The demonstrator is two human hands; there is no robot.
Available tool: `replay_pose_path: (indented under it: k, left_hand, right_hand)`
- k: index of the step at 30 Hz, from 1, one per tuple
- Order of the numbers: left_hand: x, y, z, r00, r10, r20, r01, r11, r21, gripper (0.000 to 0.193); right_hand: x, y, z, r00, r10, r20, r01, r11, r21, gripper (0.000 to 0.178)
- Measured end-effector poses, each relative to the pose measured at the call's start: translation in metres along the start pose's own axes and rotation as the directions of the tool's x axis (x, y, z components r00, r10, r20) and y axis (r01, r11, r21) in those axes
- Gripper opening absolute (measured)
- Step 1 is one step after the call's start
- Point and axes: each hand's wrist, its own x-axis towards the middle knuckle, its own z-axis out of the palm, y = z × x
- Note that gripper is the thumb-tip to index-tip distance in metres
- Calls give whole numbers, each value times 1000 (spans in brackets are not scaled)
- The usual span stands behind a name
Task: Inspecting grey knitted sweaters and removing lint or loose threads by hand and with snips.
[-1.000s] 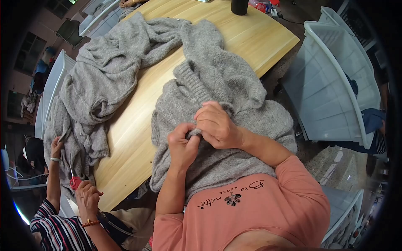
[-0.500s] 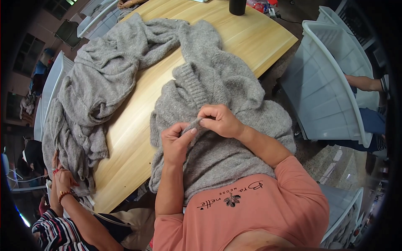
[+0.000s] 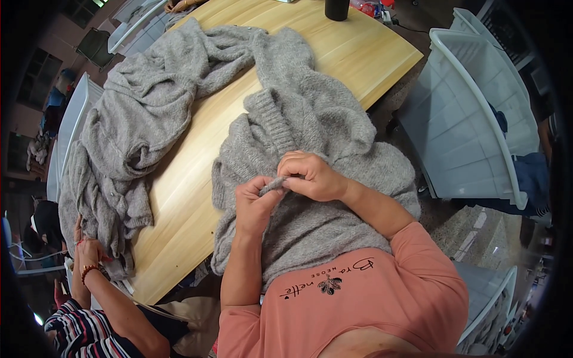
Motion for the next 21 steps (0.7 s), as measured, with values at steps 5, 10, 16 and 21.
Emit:
replay_pose_path:
  k: [5, 10, 16, 21]
  left_hand:
    - [-1, -3, 3, 999, 39, -23, -36, 989, 143, 1]
    - [-1, -4, 3, 994, 55, -93, -61, 997, -56, 2]
    - [3, 7, -12, 975, 22, -221, -94, 942, -321, 9]
    - [0, 14, -12, 958, 87, -271, -195, 896, -400, 9]
  right_hand:
    - [-3, 2, 11, 987, -55, -152, 41, 995, -90, 5]
    - [0, -4, 2, 989, -74, -126, 50, 982, -184, 11]
    - [-9, -6, -30, 907, -24, -421, -168, 895, -414, 37]
    - [-17, 9, -37, 968, 122, -217, -216, 845, -489, 31]
